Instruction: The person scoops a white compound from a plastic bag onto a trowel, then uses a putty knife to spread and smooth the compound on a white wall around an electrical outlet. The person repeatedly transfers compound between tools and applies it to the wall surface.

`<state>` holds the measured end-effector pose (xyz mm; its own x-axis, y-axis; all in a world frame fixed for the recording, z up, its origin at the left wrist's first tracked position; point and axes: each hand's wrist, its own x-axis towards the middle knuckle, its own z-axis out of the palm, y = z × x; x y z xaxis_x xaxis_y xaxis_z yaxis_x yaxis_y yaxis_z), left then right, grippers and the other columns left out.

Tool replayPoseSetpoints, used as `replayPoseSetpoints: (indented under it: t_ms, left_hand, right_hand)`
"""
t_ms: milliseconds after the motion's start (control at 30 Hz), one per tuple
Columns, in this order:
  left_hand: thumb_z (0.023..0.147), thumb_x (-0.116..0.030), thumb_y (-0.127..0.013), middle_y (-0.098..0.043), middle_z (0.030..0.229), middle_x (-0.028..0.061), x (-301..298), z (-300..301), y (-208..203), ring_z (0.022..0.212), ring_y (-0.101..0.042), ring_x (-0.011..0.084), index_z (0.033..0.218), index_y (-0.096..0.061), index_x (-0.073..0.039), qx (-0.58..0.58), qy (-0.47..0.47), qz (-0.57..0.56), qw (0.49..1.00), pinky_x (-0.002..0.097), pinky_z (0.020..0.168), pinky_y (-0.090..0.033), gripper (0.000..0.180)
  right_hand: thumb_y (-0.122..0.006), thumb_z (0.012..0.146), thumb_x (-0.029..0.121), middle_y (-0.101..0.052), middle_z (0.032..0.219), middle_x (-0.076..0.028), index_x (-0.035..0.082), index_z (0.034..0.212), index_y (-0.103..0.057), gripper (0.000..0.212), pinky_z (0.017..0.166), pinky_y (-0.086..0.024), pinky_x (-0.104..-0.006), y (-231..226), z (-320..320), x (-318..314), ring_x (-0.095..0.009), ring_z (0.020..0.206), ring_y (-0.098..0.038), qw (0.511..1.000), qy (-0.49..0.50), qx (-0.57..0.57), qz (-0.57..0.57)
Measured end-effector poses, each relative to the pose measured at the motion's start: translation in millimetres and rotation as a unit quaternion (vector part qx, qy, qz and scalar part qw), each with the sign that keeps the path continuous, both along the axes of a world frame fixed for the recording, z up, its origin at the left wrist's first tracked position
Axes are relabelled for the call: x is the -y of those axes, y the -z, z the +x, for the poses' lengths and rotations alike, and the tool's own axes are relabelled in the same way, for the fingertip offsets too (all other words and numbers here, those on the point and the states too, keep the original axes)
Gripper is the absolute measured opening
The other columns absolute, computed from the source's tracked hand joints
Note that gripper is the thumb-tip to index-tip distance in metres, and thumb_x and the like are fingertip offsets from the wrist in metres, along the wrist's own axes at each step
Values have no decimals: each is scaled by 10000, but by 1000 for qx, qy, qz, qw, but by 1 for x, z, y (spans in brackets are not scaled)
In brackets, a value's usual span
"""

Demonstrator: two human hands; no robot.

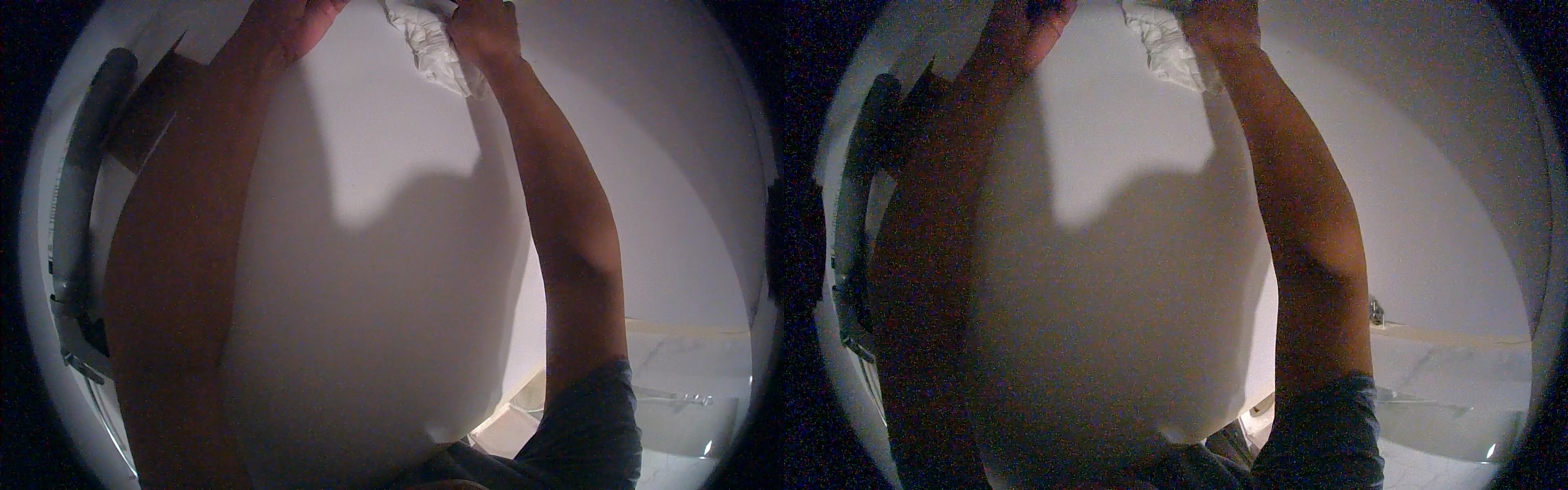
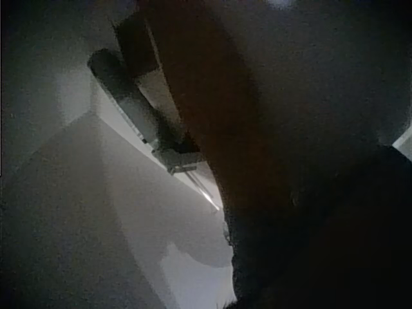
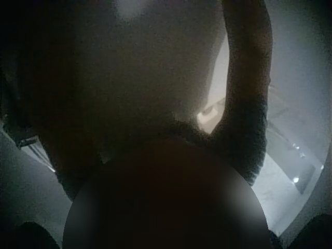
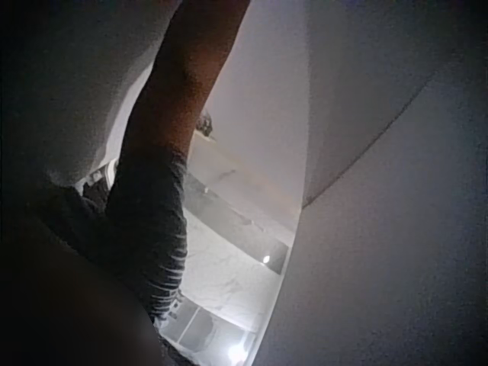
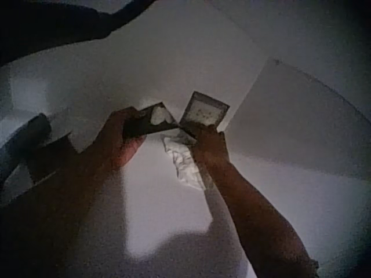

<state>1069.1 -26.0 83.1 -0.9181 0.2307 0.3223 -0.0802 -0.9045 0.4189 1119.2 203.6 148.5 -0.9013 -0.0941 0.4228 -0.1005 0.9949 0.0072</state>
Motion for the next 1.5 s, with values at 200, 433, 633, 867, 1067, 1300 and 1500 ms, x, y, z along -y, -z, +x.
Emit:
replayPoseSetpoints:
  t_ms: [200,433,633,867,1067,1300,1500]
  left_hand:
    - [903,-91,-619,-576,818,50,7,0,5,735,-593,159,862,-571,-66,11,-13,-25,1000,290,653,-508,68]
    - [908,-77,-638,-586,815,55,8,-7,7,744,-603,159,841,-592,-37,-62,2,-42,997,258,675,-526,91]
    - [908,-27,-650,-694,909,117,15,12,-1,816,-706,199,909,-635,34,-52,169,56,983,281,736,-614,62]
    - [928,-67,-615,-719,955,114,-3,33,-21,894,-715,204,980,-668,37,-17,132,-18,991,283,832,-593,128]
    - [917,-119,-638,-737,1107,136,-11,4,24,1039,-704,229,1130,-680,64,-108,200,-95,969,319,953,-537,284]
    - [906,-175,-663,-729,1205,146,-8,42,-22,1128,-690,245,1218,-665,69,-94,175,-149,969,382,1039,-498,397]
    - [895,-192,-680,-722,1219,160,-32,42,-11,1127,-688,268,1247,-647,80,-154,194,-116,962,410,1057,-486,446]
  right_hand:
    - [-515,899,-4,-673,1348,-142,160,1381,-644,525,1062,-485,-445,-30,36,-15,-332,1224,-645,993,-40,-46,101]
    - [-433,909,-102,-641,1380,-173,45,1399,-583,533,1073,-484,-401,-50,83,39,-321,1229,-648,886,-383,-103,-241]
    - [-518,898,-67,-641,1388,-144,92,1405,-591,537,1093,-481,-436,-36,72,28,-344,1243,-626,909,-381,-168,17]
    - [-636,894,-36,-700,1279,-156,70,1179,-751,325,1027,-541,-408,-66,68,-24,-323,1150,-673,942,-327,-79,10]
    - [-659,852,-128,-746,1131,-144,55,1081,-789,321,977,-565,-387,-77,75,-21,-309,1120,-681,892,-442,-38,-91]
    - [-678,851,-108,-750,1143,-141,52,1054,-790,282,961,-543,-383,-94,89,-27,-298,1081,-681,915,-401,-17,-38]
    - [-701,860,-70,-758,1099,-134,48,1047,-789,238,950,-551,-391,-89,90,-16,-299,1069,-689,891,-448,26,-65]
